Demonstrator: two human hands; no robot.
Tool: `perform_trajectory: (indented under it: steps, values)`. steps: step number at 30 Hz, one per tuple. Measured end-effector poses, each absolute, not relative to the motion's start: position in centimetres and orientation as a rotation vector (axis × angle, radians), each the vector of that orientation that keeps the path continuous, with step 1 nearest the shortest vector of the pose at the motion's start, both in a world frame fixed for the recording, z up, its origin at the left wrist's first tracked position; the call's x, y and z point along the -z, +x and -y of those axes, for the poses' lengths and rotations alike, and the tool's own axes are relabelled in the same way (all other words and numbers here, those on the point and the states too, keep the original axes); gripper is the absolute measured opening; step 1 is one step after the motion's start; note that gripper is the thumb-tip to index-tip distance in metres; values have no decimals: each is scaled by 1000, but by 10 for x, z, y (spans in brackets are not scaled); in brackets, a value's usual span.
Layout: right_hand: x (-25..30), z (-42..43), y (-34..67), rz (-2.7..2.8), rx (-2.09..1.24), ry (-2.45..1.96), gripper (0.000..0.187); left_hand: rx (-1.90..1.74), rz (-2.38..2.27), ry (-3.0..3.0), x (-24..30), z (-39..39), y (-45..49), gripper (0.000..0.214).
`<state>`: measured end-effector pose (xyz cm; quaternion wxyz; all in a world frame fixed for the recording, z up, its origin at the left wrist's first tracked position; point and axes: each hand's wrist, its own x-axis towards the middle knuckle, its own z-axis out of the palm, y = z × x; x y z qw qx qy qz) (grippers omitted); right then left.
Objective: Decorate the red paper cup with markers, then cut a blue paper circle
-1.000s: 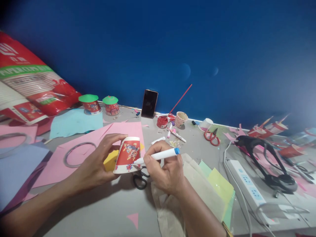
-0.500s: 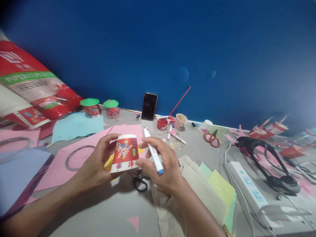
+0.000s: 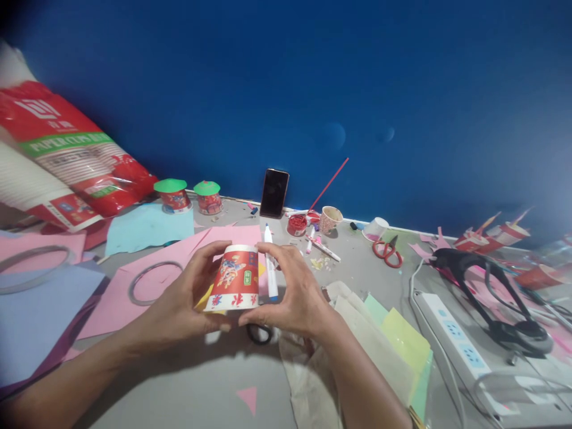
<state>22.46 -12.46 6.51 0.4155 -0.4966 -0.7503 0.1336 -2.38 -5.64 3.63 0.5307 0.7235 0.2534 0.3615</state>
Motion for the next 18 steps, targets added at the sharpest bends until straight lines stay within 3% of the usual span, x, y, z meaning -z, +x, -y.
perform_trajectory:
  steps: [3,13,15,18]
  values:
    - [-61,122,224,1939,-276,-1262,97,-877,-645,1790,-35,55,-29,111]
    - [-54,118,228,1975,-253,-1270,100,-823,-747,1876,-37,47,-27,91]
    - [-58,120,227,1931,-214,-1219,89,-845,-791,1941,-38,46,-26,83]
    - [-65,125,224,1819,-135,-1147,45,-858,-893,2006,-39,45,-27,76]
